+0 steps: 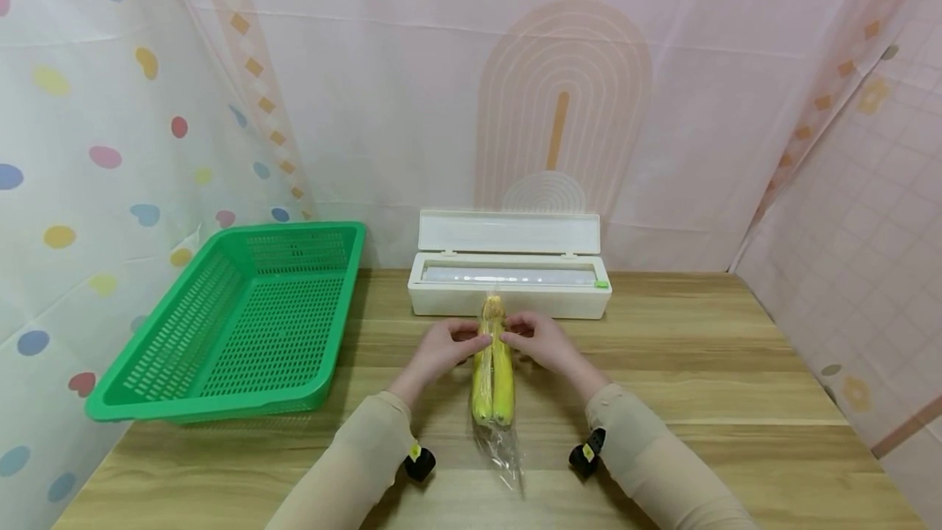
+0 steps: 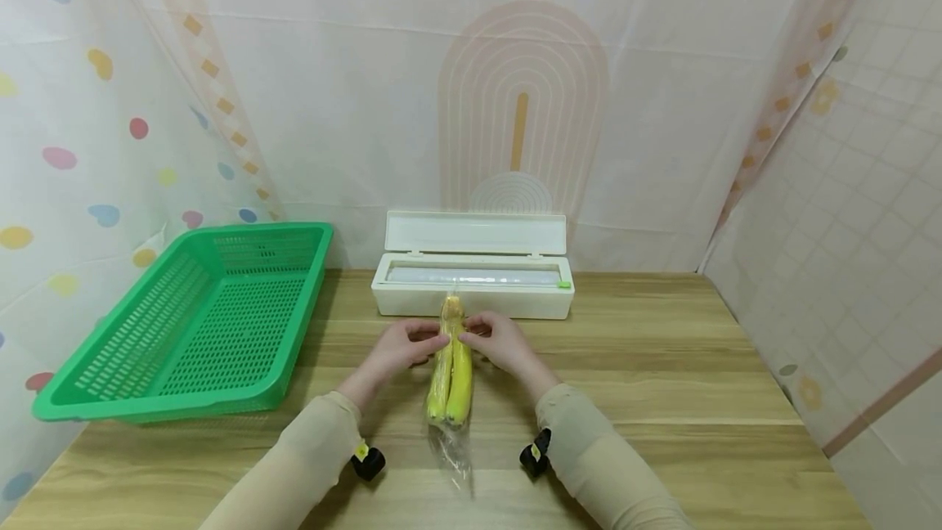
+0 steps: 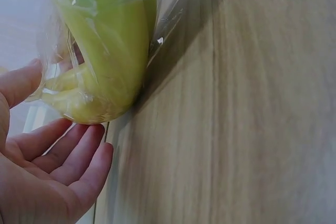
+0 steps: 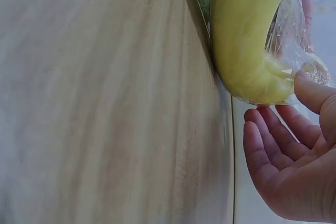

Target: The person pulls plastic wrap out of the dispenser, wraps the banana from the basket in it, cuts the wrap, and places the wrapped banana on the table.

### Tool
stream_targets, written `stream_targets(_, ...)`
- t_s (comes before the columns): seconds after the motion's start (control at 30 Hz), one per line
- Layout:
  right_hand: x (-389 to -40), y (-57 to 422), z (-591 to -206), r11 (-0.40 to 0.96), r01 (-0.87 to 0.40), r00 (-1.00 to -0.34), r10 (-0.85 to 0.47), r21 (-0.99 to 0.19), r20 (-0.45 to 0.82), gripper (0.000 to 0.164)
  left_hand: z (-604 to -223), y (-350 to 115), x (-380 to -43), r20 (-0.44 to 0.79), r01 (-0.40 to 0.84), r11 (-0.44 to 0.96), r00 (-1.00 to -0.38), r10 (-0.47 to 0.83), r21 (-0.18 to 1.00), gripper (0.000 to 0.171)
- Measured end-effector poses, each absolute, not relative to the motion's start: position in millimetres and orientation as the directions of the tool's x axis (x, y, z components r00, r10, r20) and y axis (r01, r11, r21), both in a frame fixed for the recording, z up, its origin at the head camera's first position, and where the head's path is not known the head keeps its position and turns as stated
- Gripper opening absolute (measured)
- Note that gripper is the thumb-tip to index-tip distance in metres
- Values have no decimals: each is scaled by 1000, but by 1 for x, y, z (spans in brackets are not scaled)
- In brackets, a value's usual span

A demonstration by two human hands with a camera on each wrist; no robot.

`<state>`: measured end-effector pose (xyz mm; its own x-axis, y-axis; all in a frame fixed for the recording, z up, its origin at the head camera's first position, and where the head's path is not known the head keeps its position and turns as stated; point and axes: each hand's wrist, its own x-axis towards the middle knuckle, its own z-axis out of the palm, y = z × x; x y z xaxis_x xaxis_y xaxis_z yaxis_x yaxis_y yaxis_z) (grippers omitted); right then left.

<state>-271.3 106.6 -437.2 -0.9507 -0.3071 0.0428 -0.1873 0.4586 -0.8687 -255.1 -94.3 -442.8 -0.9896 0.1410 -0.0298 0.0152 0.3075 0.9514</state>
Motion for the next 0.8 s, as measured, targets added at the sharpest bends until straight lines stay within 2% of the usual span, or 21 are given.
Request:
stream_targets(0.43,-273,103,-439,451,-222,-957,-270,-865,105,16,-446,-90,-254,41,71,297,-993,109,952,38)
stream_targets(0.8,-271,100,-441,431,-260,-953,-257,-864,158,17,-444,-86,-250,85,99,304,-995,59,948,34)
